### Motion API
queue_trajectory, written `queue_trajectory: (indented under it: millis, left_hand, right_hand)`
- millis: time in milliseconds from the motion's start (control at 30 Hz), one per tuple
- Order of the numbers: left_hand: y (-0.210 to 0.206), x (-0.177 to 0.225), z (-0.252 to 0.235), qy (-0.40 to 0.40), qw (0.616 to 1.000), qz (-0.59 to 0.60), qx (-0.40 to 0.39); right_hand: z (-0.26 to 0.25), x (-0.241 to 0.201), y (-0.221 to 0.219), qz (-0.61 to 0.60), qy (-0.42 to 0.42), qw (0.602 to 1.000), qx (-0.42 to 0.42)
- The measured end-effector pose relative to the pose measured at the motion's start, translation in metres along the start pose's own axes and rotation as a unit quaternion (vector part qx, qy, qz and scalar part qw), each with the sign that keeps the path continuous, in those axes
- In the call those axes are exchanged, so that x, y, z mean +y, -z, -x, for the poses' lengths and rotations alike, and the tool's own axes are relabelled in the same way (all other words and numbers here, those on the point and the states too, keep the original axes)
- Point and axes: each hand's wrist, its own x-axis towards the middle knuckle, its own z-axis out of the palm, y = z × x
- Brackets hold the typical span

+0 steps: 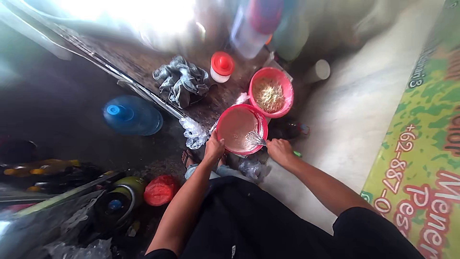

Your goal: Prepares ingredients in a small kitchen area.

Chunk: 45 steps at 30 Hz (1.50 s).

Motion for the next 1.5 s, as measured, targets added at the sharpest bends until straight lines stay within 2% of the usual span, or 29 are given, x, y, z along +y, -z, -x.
queue_trajectory:
  millis: [100,233,300,400,467,567,633,700,767,867,933,1000,1100,1200,1267,1300,1367,1433,1500]
  left_hand:
    - [-0.002,0.0,0.004,0.002,1.0,0.03,0.004]
    - [-0.002,-0.003,0.007,-0.007,0.999,0.046,-0.023]
    - [-0.002,-0.004,0.008,-0.009,0.999,0.039,-0.031]
    - [-0.003,-0.001,0.01,0.008,0.996,0.076,-0.037]
    - [-0.005,-0.001,0.01,0.007,0.994,0.103,-0.029]
    - [-0.01,-0.004,0.013,-0.004,0.995,0.096,0.001]
    - [-0.015,-0.012,0.015,-0.014,0.995,0.091,0.035]
    - [-0.02,-0.018,0.018,-0.014,0.991,0.12,0.063]
    - [-0.026,-0.024,0.026,-0.011,0.982,0.172,0.072]
    - [-0.028,-0.038,0.04,-0.007,0.972,0.228,0.052]
    - [-0.026,-0.062,0.047,-0.003,0.963,0.261,0.065]
    - [-0.028,-0.104,0.054,0.021,0.954,0.279,0.112]
    - [-0.025,-0.175,0.075,0.095,0.949,0.233,0.189]
    - [-0.023,-0.225,0.119,0.159,0.944,0.197,0.21]
    - [-0.03,-0.254,0.144,0.205,0.934,0.185,0.227]
    - [-0.032,-0.265,0.153,0.223,0.926,0.188,0.24]
    - [-0.033,-0.269,0.165,0.237,0.911,0.209,0.267]
    - [-0.034,-0.259,0.169,0.22,0.904,0.232,0.284]
    - [-0.038,-0.249,0.168,0.209,0.9,0.252,0.287]
  right_hand:
    - [0.013,-0.021,-0.011,-0.053,0.051,0.996,-0.05]
    - [-0.002,-0.054,-0.022,-0.177,0.109,0.977,-0.052]
    - [-0.02,-0.067,-0.022,-0.259,0.113,0.959,-0.025]
    - [-0.041,-0.067,-0.022,-0.349,0.096,0.93,0.066]
    - [-0.046,-0.058,-0.023,-0.313,0.099,0.939,0.099]
    - [-0.042,-0.03,-0.022,-0.195,0.132,0.968,0.087]
    - [-0.041,-0.011,-0.019,-0.137,0.118,0.979,0.099]
    - [-0.049,-0.004,-0.02,-0.109,0.089,0.981,0.134]
    - [-0.058,-0.007,-0.028,-0.102,0.114,0.975,0.164]
    - [-0.063,-0.001,-0.023,-0.107,0.131,0.975,0.145]
    - [-0.07,0.003,-0.012,-0.115,0.112,0.971,0.175]
    - [-0.078,-0.002,-0.011,-0.108,0.135,0.97,0.172]
    - [-0.081,0.004,-0.006,-0.097,0.164,0.971,0.147]
    - [-0.08,0.009,0.001,-0.088,0.123,0.964,0.217]
    - [-0.079,0.001,-0.004,-0.072,0.159,0.963,0.206]
    - [-0.077,0.0,-0.006,-0.062,0.175,0.965,0.185]
    - [-0.073,0.007,-0.001,-0.056,0.157,0.973,0.162]
    - [-0.077,0.012,0.003,-0.069,0.12,0.969,0.203]
    - [-0.08,0.007,-0.004,-0.082,0.146,0.966,0.198]
